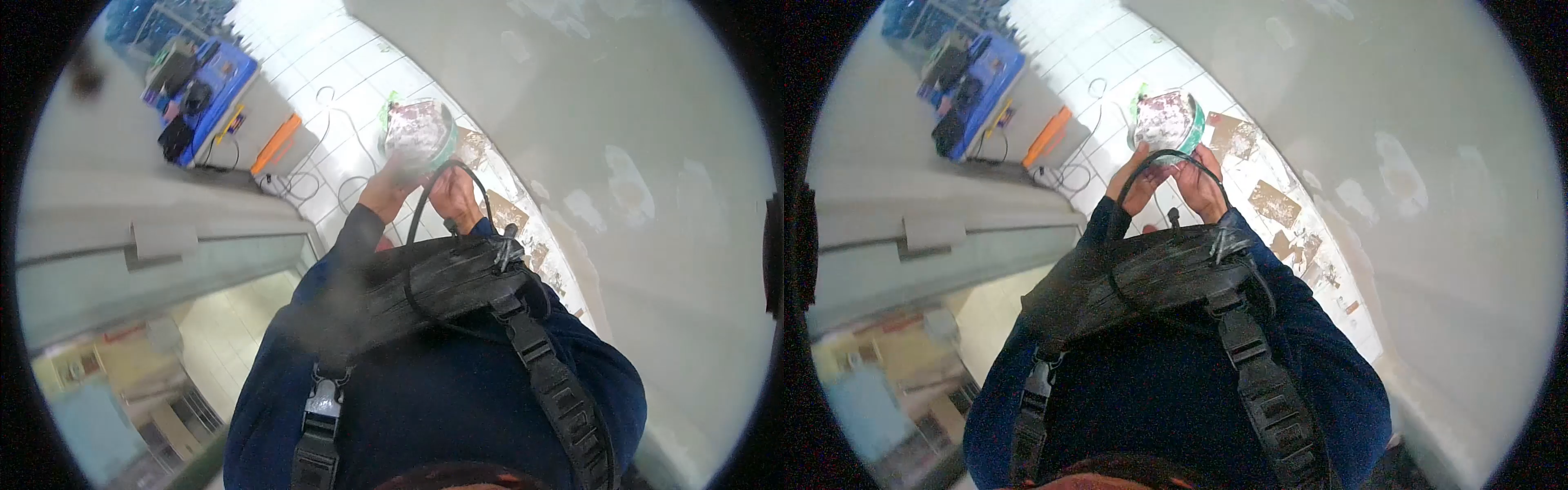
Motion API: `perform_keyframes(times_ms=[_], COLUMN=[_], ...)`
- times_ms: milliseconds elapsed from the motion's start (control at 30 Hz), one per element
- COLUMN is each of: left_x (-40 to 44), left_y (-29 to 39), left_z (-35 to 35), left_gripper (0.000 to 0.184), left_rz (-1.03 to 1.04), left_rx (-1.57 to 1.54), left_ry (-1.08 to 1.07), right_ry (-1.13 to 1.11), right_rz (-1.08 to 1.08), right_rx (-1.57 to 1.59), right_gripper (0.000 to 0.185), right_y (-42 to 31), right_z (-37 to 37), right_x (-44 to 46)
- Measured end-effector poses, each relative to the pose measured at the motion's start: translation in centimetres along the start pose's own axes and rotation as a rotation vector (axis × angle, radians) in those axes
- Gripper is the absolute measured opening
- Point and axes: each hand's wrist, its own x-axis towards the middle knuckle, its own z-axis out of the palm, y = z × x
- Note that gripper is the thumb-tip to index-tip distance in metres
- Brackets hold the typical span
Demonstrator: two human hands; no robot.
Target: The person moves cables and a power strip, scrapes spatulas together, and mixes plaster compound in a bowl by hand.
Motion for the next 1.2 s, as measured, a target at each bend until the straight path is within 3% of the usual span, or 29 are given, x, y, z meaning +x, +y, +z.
perform_keyframes(times_ms=[33,100,200,300,367,533,567,600,767,867,933,967,1000,1033,1067,1100,1133,1167,1200], left_x=[0.0,-4.1,-2.5,-7.4,1.7,6.6,15.2,17.6,23.9,27.3,24.9,25.7,27.9,30.2,30.4,32.3,34.4,36.1,38.8], left_y=[1.3,4.2,4.8,5.4,8.4,11.4,11.5,11.9,12.1,10.4,7.9,5.6,6.2,6.6,5.0,3.8,3.2,1.3,-0.6], left_z=[0.3,3.0,1.2,1.2,-3.9,-6.5,-7.8,-8.5,-11.5,-15.8,-18.2,-23.7,-27.0,-30.9,-33.1,-36.0,-39.2,-42.9,-45.1], left_gripper=[0.053,0.054,0.057,0.061,0.062,0.056,0.054,0.054,0.049,0.042,0.04,0.041,0.04,0.04,0.039,0.044,0.049,0.051,0.052], left_rz=[0.147,0.018,-0.07,-0.051,-0.123,-0.15,-0.151,-0.145,-0.124,-0.18,-0.202,-0.112,-0.23,-0.341,-0.382,-0.456,-0.548,-0.582,-0.595], left_rx=[0.289,0.113,0.23,0.307,0.31,0.275,0.336,0.36,0.59,0.642,0.739,0.945,0.866,0.787,0.759,0.758,0.744,0.795,0.847], left_ry=[-0.132,-0.174,-0.252,-0.284,-0.226,-0.238,-0.298,-0.299,-0.267,-0.243,-0.159,-0.363,-0.314,-0.254,-0.236,-0.268,-0.279,-0.322,-0.395], right_ry=[0.066,0.113,0.104,0.051,0.138,0.177,0.299,0.384,0.935,1.204,1.396,1.483,1.565,1.563,1.516,1.489,1.776,1.829,1.914], right_rz=[-0.032,-0.118,-0.349,-0.402,-0.364,-0.398,-0.442,-0.461,-0.538,-0.453,-0.42,-0.381,-0.34,-0.228,-0.241,-0.307,-0.088,-0.125,-0.077], right_rx=[0.032,0.118,0.078,0.024,-0.013,-0.054,-0.168,-0.285,-0.645,-1.199,-1.438,-1.39,-1.339,-1.26,-0.85,-0.611,-1.042,-1.214,-1.369], right_gripper=[0.038,0.038,0.037,0.035,0.033,0.033,0.031,0.028,0.022,0.023,0.022,0.021,0.021,0.021,0.022,0.023,0.027,0.029,0.027], right_y=[1.0,4.1,5.2,6.9,7.2,8.8,7.1,6.5,4.7,6.4,11.3,15.3,20.1,22.3,26.8,30.4,33.5,34.6,36.2], right_z=[-0.2,0.2,3.6,4.5,1.8,0.8,-4.0,-5.5,-20.1,-31.8,-38.2,-39.8,-41.6,-47.7,-52.7,-53.1,-54.3,-47.8,-46.2], right_x=[0.5,0.0,-2.9,-7.1,1.6,5.9,12.1,13.5,15.2,11.6,6.1,1.6,-3.9,1.4,-2.1,-4.4,-5.9,-5.9,-5.0])
